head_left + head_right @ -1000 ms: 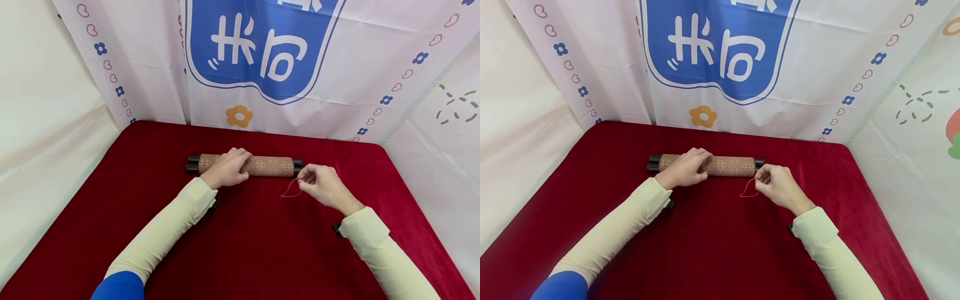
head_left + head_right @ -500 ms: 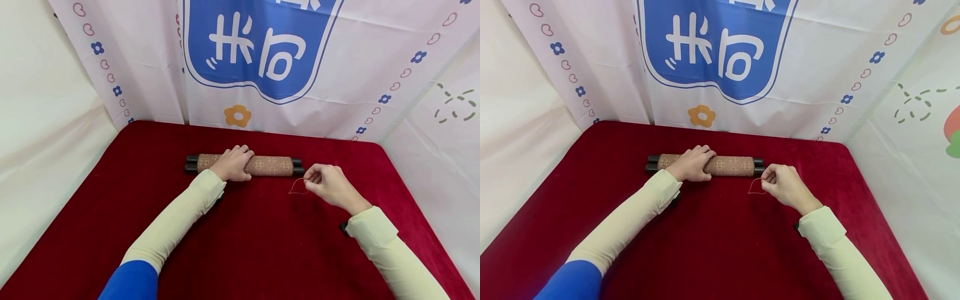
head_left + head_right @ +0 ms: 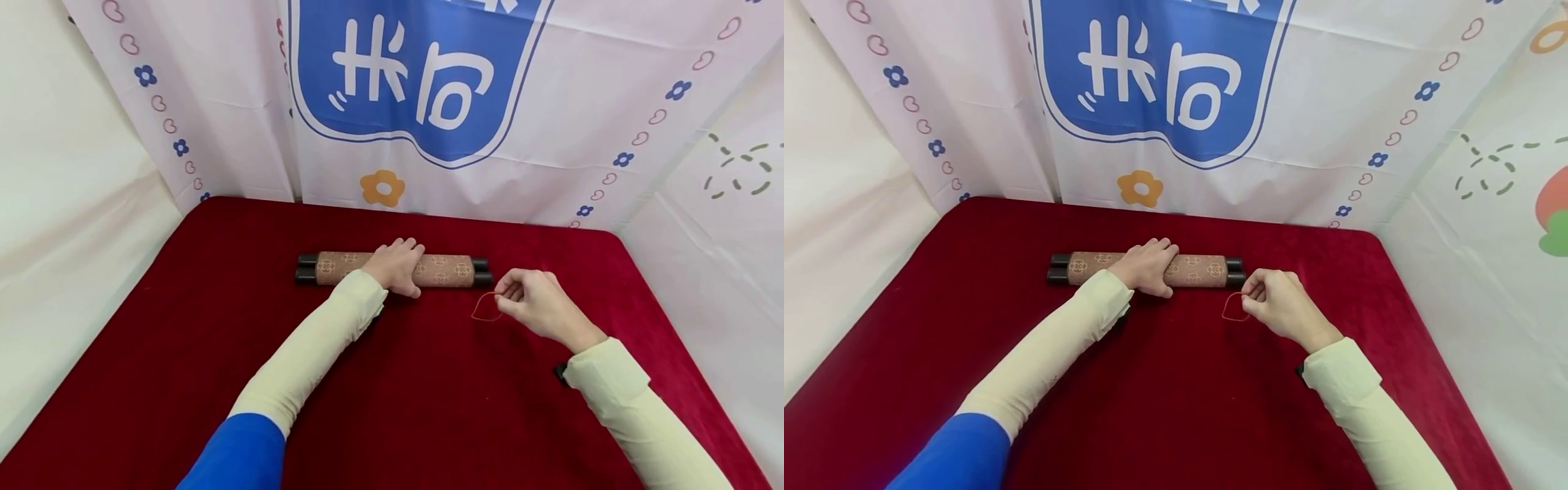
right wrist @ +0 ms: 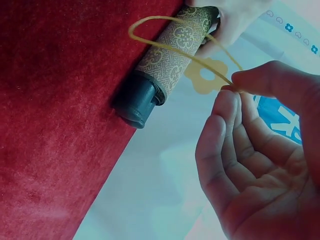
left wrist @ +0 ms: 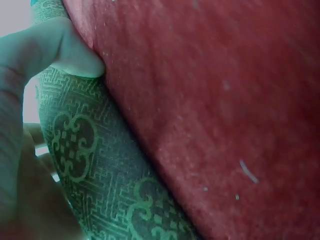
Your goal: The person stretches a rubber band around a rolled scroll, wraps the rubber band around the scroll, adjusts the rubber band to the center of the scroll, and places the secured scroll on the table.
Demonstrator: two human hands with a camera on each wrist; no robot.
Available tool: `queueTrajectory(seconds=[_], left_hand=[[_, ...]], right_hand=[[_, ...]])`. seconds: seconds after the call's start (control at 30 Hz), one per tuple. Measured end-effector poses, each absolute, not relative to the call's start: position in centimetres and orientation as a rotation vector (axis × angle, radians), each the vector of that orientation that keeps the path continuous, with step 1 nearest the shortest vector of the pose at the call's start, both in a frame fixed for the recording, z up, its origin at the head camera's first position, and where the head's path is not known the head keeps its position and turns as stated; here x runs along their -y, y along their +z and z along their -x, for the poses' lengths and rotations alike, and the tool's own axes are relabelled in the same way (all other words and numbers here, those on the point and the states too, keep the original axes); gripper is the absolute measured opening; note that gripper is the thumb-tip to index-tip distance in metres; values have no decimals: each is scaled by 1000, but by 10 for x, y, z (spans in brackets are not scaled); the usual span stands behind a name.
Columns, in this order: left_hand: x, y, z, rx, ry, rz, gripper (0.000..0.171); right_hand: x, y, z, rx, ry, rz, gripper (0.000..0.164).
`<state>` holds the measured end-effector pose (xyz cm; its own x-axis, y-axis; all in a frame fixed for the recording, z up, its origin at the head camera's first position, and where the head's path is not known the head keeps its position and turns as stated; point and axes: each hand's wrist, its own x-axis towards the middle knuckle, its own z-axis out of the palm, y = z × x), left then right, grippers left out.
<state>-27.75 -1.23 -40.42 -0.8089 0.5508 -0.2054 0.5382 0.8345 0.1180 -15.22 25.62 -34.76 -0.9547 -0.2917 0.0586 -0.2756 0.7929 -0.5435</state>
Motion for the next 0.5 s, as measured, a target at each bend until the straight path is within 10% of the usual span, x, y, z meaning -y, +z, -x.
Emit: queueTrajectory(seconds=[0.5], left_hand=[[-10, -418, 282, -2912, 26, -733, 77]], right_hand=[[-264, -347, 150, -2955, -849, 432, 4]])
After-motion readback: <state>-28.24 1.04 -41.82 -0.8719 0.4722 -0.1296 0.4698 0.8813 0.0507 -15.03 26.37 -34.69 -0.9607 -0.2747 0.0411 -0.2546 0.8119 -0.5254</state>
